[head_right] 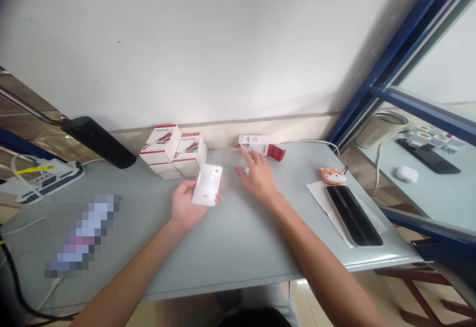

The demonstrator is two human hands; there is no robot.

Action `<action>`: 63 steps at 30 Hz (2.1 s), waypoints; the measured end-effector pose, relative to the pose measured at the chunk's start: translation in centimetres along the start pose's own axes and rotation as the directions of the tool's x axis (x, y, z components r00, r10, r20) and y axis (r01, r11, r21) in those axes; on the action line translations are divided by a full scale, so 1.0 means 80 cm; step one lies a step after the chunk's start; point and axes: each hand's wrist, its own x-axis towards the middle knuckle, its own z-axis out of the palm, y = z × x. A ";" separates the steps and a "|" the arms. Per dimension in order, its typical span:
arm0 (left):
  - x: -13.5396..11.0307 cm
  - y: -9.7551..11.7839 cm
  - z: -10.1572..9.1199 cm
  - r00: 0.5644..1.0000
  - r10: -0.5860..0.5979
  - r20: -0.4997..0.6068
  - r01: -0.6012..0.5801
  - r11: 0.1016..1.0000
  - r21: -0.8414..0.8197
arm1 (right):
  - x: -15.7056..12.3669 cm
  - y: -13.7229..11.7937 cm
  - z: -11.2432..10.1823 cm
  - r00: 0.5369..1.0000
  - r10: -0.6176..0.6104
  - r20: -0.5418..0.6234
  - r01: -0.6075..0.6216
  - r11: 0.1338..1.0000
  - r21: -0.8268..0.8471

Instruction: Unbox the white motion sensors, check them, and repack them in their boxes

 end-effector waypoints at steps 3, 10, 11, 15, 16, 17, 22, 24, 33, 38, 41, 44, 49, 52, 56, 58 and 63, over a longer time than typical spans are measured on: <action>0.004 0.007 -0.003 0.997 0.074 -0.027 -0.072 0.996 0.044 | 0.006 0.033 0.012 0.975 0.140 -0.173 -0.171 0.969 -0.180; -0.002 0.007 0.002 0.998 0.055 -0.001 -0.055 0.995 0.086 | 0.013 0.045 0.025 0.955 0.212 -0.210 -0.233 0.969 -0.085; -0.003 0.006 0.002 0.998 0.058 -0.003 -0.058 0.995 0.084 | 0.013 0.043 0.025 0.953 0.208 -0.220 -0.226 0.972 -0.061; -0.003 0.007 0.001 0.996 0.091 -0.017 -0.089 0.992 0.089 | 0.013 0.037 0.024 0.964 0.177 -0.199 -0.190 0.981 -0.049; -0.003 0.007 0.000 0.995 0.094 -0.018 -0.092 0.992 0.091 | 0.012 0.035 0.024 0.970 0.166 -0.179 -0.181 0.981 -0.071; -0.003 0.008 0.000 0.995 0.093 -0.018 -0.091 0.992 0.092 | 0.011 0.034 0.023 0.975 0.156 -0.158 -0.173 0.980 -0.097; -0.002 0.008 -0.001 0.997 0.081 -0.007 -0.080 0.993 0.092 | 0.004 0.020 0.021 0.994 0.064 -0.088 -0.078 0.982 -0.171; -0.002 0.007 0.000 0.997 0.077 -0.012 -0.075 0.993 0.091 | 0.002 0.014 0.023 0.999 -0.033 -0.026 0.027 0.980 -0.199; 0.002 0.009 -0.002 0.993 0.113 -0.016 -0.111 0.987 0.118 | 0.011 0.003 0.002 0.974 -0.100 -0.204 0.082 0.992 -0.091; 0.002 0.008 0.001 0.994 0.106 -0.035 -0.102 0.989 0.107 | 0.008 0.019 0.008 0.989 -0.106 -0.102 0.081 0.972 -0.221; 0.002 0.005 0.003 0.996 0.083 -0.039 -0.078 0.992 0.098 | 0.004 0.027 0.024 0.994 -0.109 -0.017 0.101 0.962 -0.252; 0.002 0.002 0.001 0.997 0.075 -0.028 -0.072 0.993 0.099 | 0.005 0.024 0.027 0.991 -0.113 -0.075 0.096 0.974 -0.203; 0.004 -0.002 -0.005 0.996 0.089 -0.004 -0.089 0.992 0.086 | 0.008 0.008 -0.003 0.948 -0.115 -0.298 0.090 0.991 -0.097; 0.005 -0.005 -0.005 0.996 0.090 -0.008 -0.089 0.994 0.068 | 0.010 0.010 -0.025 0.914 -0.121 -0.386 0.099 0.992 -0.077; 0.001 -0.011 -0.003 0.997 0.070 0.023 -0.071 0.997 0.028 | 0.016 0.035 -0.046 0.819 -0.191 -0.541 0.156 0.982 -0.110; -0.002 -0.015 -0.004 0.998 0.029 0.049 -0.028 1.000 -0.003 | 0.019 0.047 -0.053 0.782 -0.201 -0.590 0.124 0.978 -0.168; -0.008 -0.030 -0.010 0.991 -0.075 0.114 0.076 0.997 -0.003 | 0.020 0.058 -0.063 0.757 -0.266 -0.597 0.012 0.919 -0.395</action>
